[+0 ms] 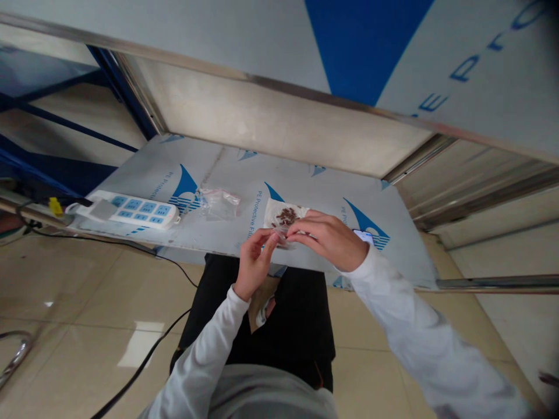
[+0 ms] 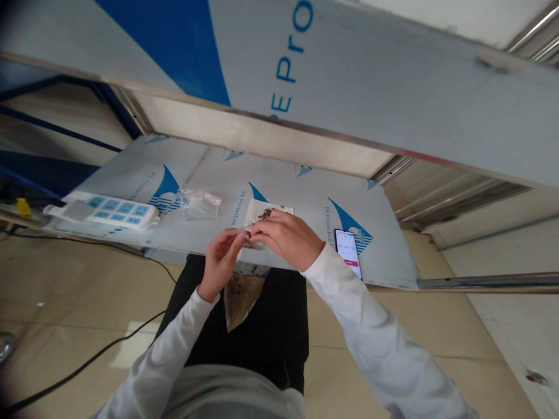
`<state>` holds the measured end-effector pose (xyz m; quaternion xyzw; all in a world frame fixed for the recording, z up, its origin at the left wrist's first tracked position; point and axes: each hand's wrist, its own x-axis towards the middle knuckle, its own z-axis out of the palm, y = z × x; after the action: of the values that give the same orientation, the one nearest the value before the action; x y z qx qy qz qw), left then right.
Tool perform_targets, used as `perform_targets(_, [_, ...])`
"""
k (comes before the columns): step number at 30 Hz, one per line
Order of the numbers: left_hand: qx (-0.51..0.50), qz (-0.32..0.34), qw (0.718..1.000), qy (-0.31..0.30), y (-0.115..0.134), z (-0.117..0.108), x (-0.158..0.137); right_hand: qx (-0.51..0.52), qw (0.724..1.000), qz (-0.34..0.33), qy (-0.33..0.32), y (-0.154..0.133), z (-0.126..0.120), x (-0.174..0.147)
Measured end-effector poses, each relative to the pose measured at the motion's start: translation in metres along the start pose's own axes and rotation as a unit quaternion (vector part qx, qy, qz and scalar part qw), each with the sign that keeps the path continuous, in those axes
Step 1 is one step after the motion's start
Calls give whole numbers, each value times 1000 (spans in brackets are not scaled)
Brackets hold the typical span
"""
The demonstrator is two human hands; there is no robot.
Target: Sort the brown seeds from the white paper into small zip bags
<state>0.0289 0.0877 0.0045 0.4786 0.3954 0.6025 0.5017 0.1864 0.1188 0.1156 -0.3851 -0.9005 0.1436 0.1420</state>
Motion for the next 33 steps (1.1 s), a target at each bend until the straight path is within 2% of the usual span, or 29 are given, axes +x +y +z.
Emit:
perform_targets(3, [-7, -11, 1000, 4, 3, 1, -3, 13, 1000, -21, 2, 0, 1, -4])
perform_targets(9, [-21, 0, 1000, 15, 10, 1, -7, 39, 999, -19, 25, -3, 1, -14])
perform_targets(14, [1, -7, 1000, -6, 17, -3, -11, 28, 999, -34, 33, -5, -9, -17])
perform_targets(18, [18, 15, 1000, -14, 33, -5, -8, 34, 998, -54, 21, -13, -19, -19])
perform_targets(21, [21, 26, 999, 12, 45, -4, -7, 85, 992, 5, 96, -19, -13, -24])
perform_targets(23, [13, 25, 999, 29, 49, -1, -9, 171, 969, 91, 155, -22, 0, -27])
perform_targets(26, [10, 32, 999, 43, 52, 1, -13, 360, 898, 189, 171, -27, 25, -29])
perform_targets(29, [12, 26, 999, 28, 54, 1, -17, 462, 833, 211, 220, -33, 42, -30])
perform_targets(31, [1, 9, 1000, -1, 55, -1, -18, 474, 817, 212, 251, -36, 47, -32])
perform_targets(33, [-6, -7, 999, -31, 57, -4, -18, 485, 809, 216, 252, -37, 49, -35])
